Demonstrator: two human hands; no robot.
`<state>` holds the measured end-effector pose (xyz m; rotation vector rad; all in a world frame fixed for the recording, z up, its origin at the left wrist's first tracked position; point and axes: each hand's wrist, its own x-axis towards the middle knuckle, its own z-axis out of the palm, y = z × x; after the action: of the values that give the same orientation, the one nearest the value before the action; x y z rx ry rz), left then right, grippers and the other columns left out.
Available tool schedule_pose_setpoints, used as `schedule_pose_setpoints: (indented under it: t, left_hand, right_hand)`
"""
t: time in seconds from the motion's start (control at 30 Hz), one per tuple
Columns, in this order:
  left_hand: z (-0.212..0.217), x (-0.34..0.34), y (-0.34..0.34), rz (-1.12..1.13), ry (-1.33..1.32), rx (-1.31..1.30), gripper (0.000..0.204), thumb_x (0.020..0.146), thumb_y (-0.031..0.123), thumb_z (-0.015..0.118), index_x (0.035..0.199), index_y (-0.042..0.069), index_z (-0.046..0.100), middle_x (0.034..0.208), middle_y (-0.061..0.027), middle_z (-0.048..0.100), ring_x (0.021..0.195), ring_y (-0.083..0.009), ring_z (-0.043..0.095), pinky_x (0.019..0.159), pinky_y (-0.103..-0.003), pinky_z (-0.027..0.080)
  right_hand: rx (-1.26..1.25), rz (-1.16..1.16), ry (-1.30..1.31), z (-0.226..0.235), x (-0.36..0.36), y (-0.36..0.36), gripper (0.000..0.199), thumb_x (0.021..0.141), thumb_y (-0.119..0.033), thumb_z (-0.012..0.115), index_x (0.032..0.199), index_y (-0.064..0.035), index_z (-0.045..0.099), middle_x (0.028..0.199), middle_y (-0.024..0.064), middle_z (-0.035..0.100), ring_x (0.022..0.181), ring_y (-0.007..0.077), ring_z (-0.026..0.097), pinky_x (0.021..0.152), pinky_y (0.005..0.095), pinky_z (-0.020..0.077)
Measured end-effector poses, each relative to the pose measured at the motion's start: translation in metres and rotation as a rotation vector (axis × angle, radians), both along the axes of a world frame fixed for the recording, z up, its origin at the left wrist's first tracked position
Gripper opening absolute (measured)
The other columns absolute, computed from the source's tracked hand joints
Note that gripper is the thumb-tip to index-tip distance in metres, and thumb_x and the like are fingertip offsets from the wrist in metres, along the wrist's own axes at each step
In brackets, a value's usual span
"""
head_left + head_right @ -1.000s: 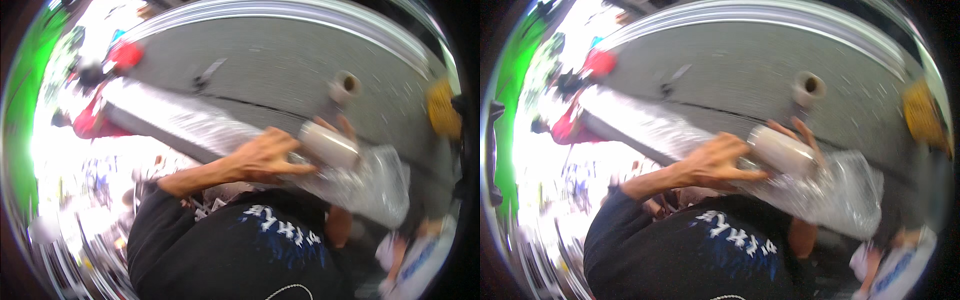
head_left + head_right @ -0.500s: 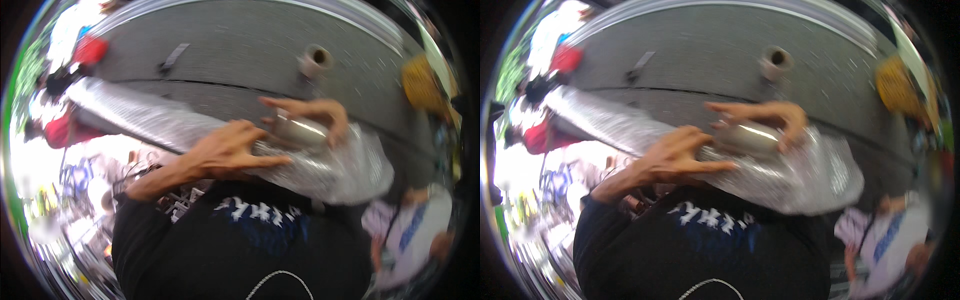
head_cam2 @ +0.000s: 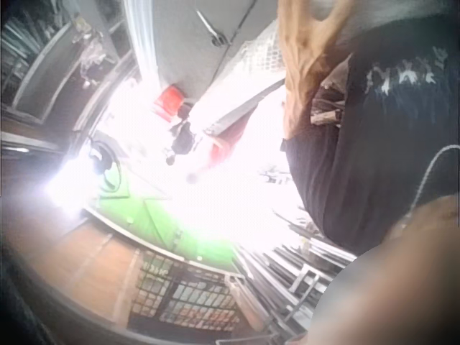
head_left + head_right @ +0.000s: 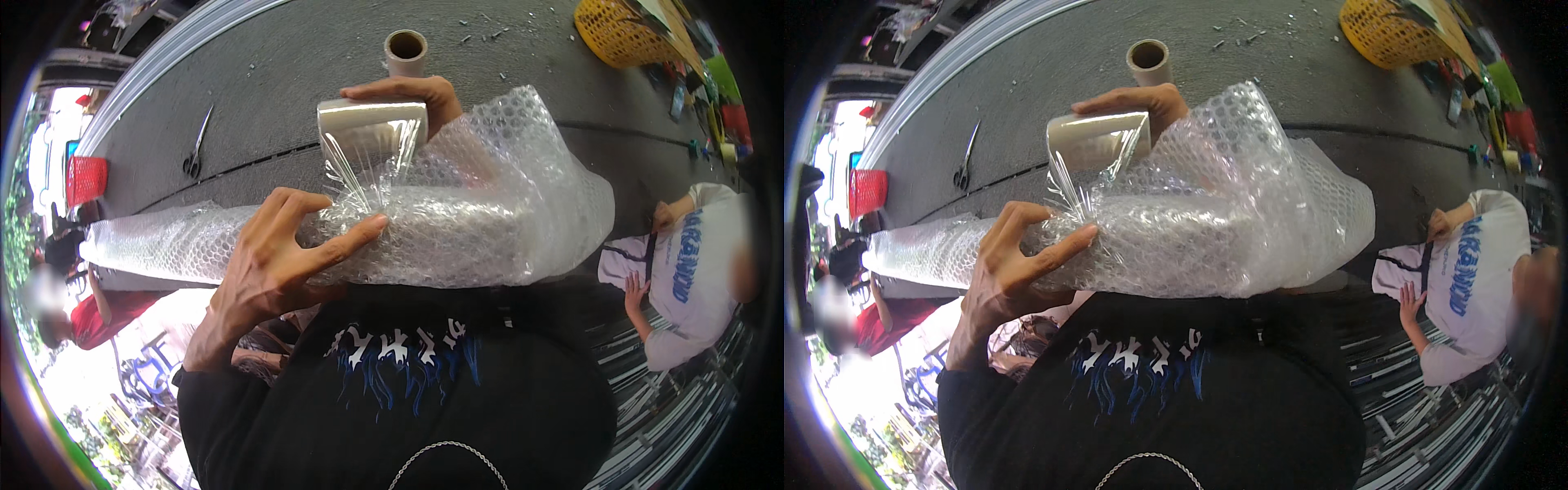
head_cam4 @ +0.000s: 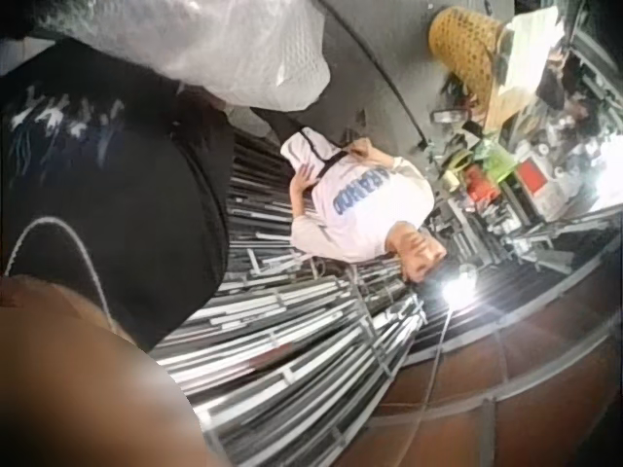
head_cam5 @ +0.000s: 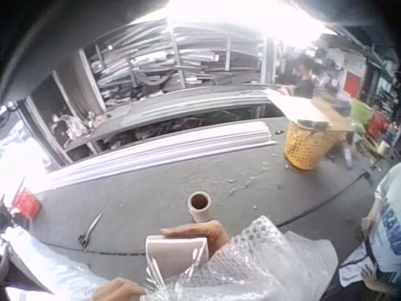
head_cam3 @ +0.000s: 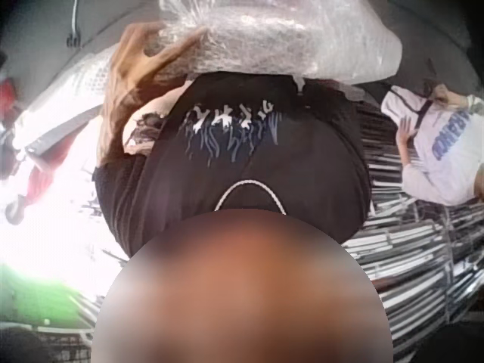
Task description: The person wraps a long, dark rectangular object with bubble wrap on a workbench, then secures it with packing tape. The wrapped item is handed to another person at the end.
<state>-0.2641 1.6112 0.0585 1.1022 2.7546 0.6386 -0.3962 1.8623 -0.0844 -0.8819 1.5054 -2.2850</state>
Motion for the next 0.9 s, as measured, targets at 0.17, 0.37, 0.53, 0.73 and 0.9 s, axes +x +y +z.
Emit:
schedule_pose_setpoints:
  t: [0.17, 0.37, 0.53, 0.73, 0.9]
  left_hand:
    - [0.015, -0.024, -0.003, 0.045, 0.138, 0.000, 0.100, 0.047, 0.017, 0.103, 0.142, 0.032, 0.075, 0.117, -0.0143, 0.062, 0.105, -0.0317, 0.068, 0.084, -0.044, 0.062]
    - [-0.042, -0.071, 0.001, -0.022, 0.116, -0.031, 0.108, 0.057, 0.015, 0.101, 0.155, 0.035, 0.061, 0.125, -0.0152, 0.064, 0.112, -0.0329, 0.066, 0.092, -0.047, 0.061]
    - [-0.091, -0.049, 0.005, -0.039, 0.076, -0.024, 0.100, 0.062, 0.021, 0.100, 0.154, 0.036, 0.062, 0.129, -0.0135, 0.064, 0.116, -0.0324, 0.064, 0.097, -0.048, 0.058]
    - [-0.086, -0.025, 0.005, -0.036, 0.108, 0.026, 0.082, 0.080, 0.021, 0.089, 0.157, 0.031, 0.059, 0.132, -0.0125, 0.063, 0.121, -0.0335, 0.062, 0.101, -0.050, 0.053]
    - [-0.057, 0.017, -0.009, -0.045, 0.201, 0.176, 0.075, 0.075, 0.016, 0.082, 0.148, 0.018, 0.070, 0.130, -0.0146, 0.069, 0.115, -0.0341, 0.067, 0.094, -0.047, 0.055]
  right_hand:
    - [0.253, 0.133, -0.299, -0.023, 0.035, 0.022, 0.046, 0.087, -0.013, 0.089, 0.131, -0.0044, 0.076, 0.121, 0.0153, 0.080, 0.112, 0.0272, 0.078, 0.103, 0.0399, 0.0622]
    - [0.372, -0.270, -0.511, 0.056, 0.204, 0.029, 0.042, 0.087, -0.007, 0.087, 0.125, -0.0034, 0.069, 0.103, 0.0139, 0.077, 0.097, 0.0259, 0.078, 0.089, 0.0379, 0.0616]
    - [0.826, -0.392, -0.128, 0.113, 0.219, 0.044, 0.044, 0.077, -0.011, 0.093, 0.115, -0.0051, 0.072, 0.097, 0.0088, 0.068, 0.087, 0.0219, 0.071, 0.080, 0.0355, 0.0585]
    - [0.777, -0.502, 0.315, 0.197, 0.101, 0.030, 0.026, 0.084, -0.011, 0.084, 0.110, -0.0084, 0.081, 0.097, 0.0119, 0.073, 0.086, 0.0229, 0.072, 0.075, 0.0350, 0.0564]
    - [0.704, -0.213, -0.214, 0.085, -0.023, 0.002, 0.024, 0.104, -0.012, 0.069, 0.125, -0.0006, 0.075, 0.102, 0.0088, 0.079, 0.084, 0.0193, 0.078, 0.073, 0.0304, 0.0617]
